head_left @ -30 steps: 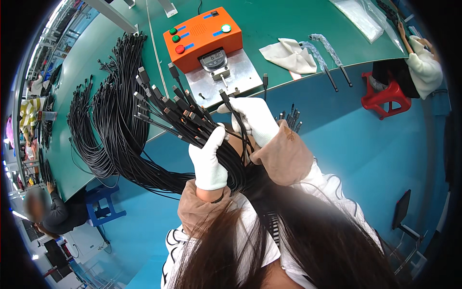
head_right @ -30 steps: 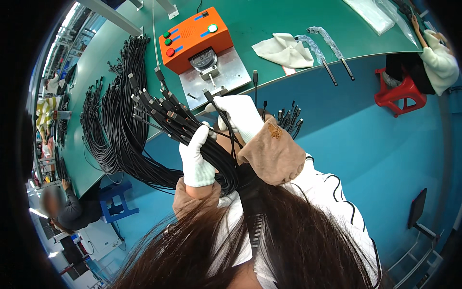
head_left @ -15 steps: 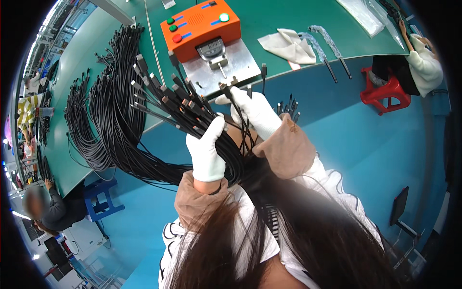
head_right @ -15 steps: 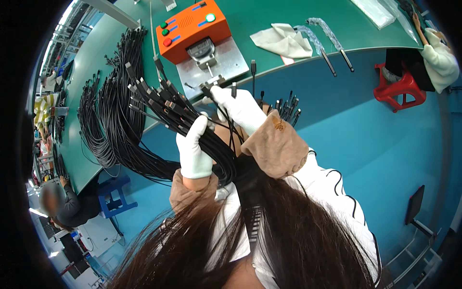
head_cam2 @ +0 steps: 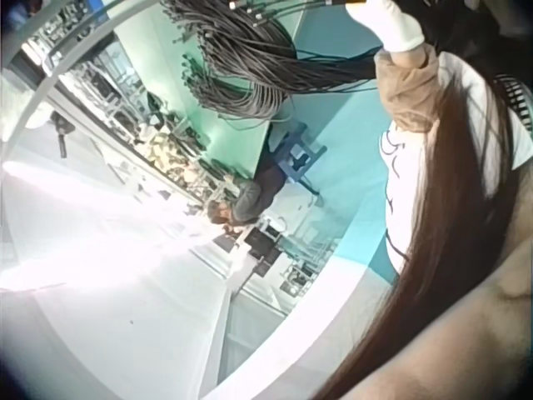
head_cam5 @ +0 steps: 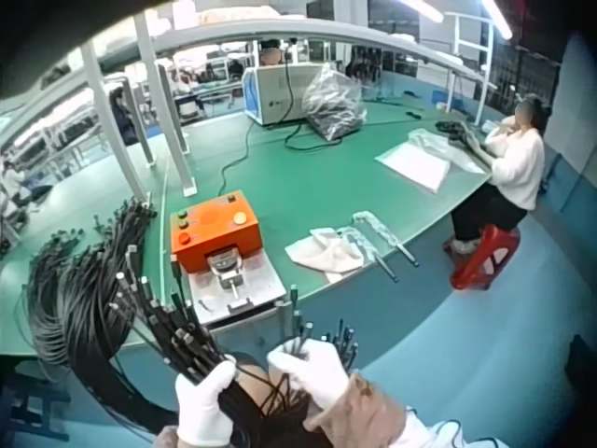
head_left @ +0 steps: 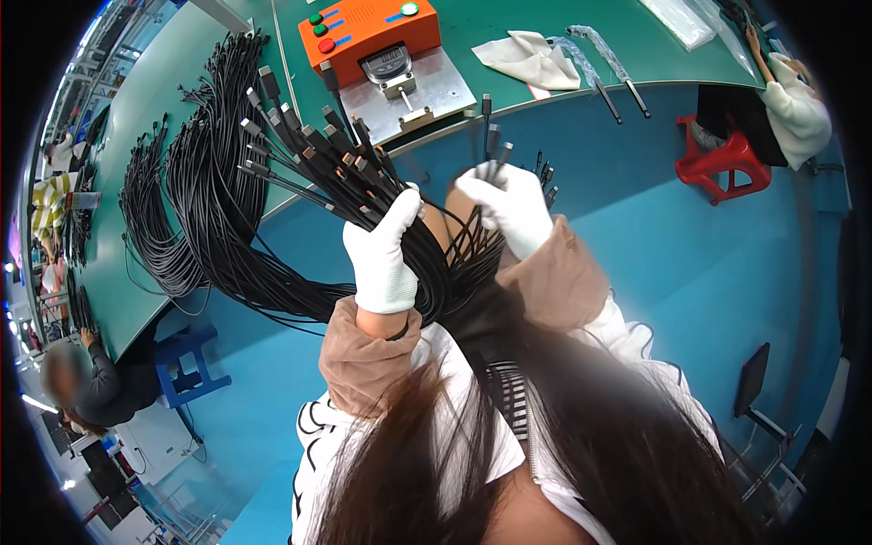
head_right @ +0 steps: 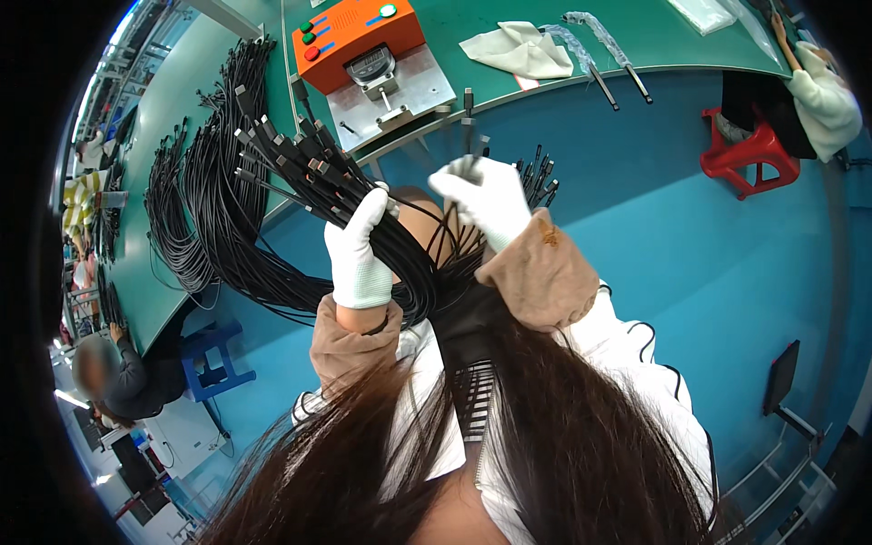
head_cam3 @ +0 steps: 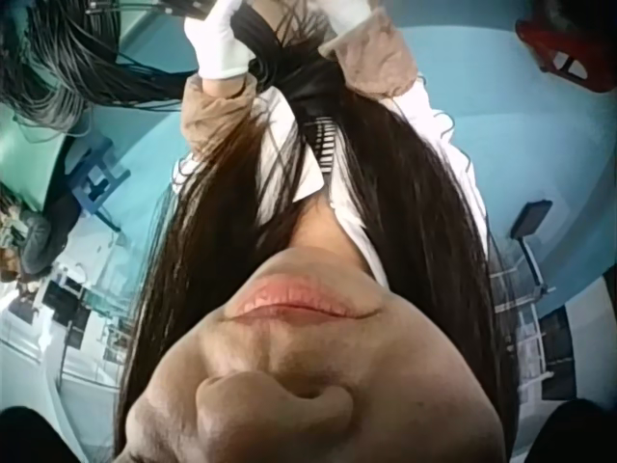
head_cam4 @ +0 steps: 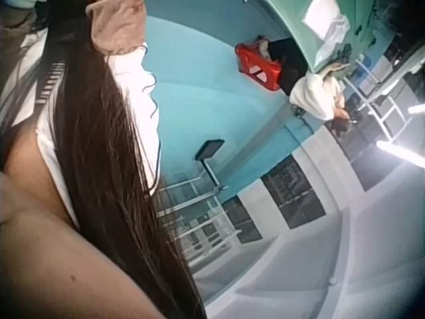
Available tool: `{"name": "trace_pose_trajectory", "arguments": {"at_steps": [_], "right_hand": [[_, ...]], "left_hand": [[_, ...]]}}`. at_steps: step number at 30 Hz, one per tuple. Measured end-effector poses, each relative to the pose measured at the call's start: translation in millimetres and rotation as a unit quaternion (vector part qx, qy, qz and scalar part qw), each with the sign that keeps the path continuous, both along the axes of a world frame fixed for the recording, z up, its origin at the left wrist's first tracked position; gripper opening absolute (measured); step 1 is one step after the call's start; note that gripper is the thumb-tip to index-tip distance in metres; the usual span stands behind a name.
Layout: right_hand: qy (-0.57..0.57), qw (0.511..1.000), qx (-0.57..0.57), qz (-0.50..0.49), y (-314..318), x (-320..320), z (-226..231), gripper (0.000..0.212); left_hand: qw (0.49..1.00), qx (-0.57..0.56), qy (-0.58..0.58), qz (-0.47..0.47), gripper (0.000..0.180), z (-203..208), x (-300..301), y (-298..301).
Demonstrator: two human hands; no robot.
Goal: Bundle black cables together and process them using a desktop machine.
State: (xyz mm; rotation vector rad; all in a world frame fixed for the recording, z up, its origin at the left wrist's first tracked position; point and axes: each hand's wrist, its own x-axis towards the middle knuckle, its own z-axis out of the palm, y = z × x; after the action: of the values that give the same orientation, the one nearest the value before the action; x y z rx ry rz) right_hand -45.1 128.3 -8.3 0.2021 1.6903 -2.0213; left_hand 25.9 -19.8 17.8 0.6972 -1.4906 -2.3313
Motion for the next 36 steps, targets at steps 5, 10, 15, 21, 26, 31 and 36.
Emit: {"name": "trace_pose_trajectory", "arguments": {"at_steps": [5, 10, 15, 21, 26, 31, 36], "right_hand": [[0.012, 0.990, 0.087, -0.112, 62, -12, -84, 0.032], [0.329, 0.883, 0.283, -0.179, 50, -17, 8, 0.040], [0.272, 0.937, 0.063, 0.209, -3, -17, 40, 0.038], [0.187, 0.977, 0.038, 0.094, -6, -27, 23, 0.029], [0.090, 0.982, 0.014, 0.165, -21, -25, 20, 0.031], [0.105, 0.979, 0.047, 0.165, -25, -28, 16, 0.032], [0.106, 0.981, 0.062, 0.150, -28, -25, 17, 0.031]], "left_hand": [[1.000, -0.010, 0.013, -0.013, 0.020, 6, 0, 5], [0.999, -0.020, 0.010, -0.049, 0.020, 2, 1, 4], [0.994, -0.012, 0.050, -0.101, 0.020, 5, -3, 10], [1.000, 0.014, -0.009, 0.005, 0.018, 0, 5, -4], [0.999, -0.040, -0.008, -0.028, 0.017, 1, 3, -6], [0.999, -0.014, -0.013, -0.028, 0.016, -5, 2, -9], [0.999, -0.012, -0.005, -0.030, 0.016, -4, 4, -11]]}}
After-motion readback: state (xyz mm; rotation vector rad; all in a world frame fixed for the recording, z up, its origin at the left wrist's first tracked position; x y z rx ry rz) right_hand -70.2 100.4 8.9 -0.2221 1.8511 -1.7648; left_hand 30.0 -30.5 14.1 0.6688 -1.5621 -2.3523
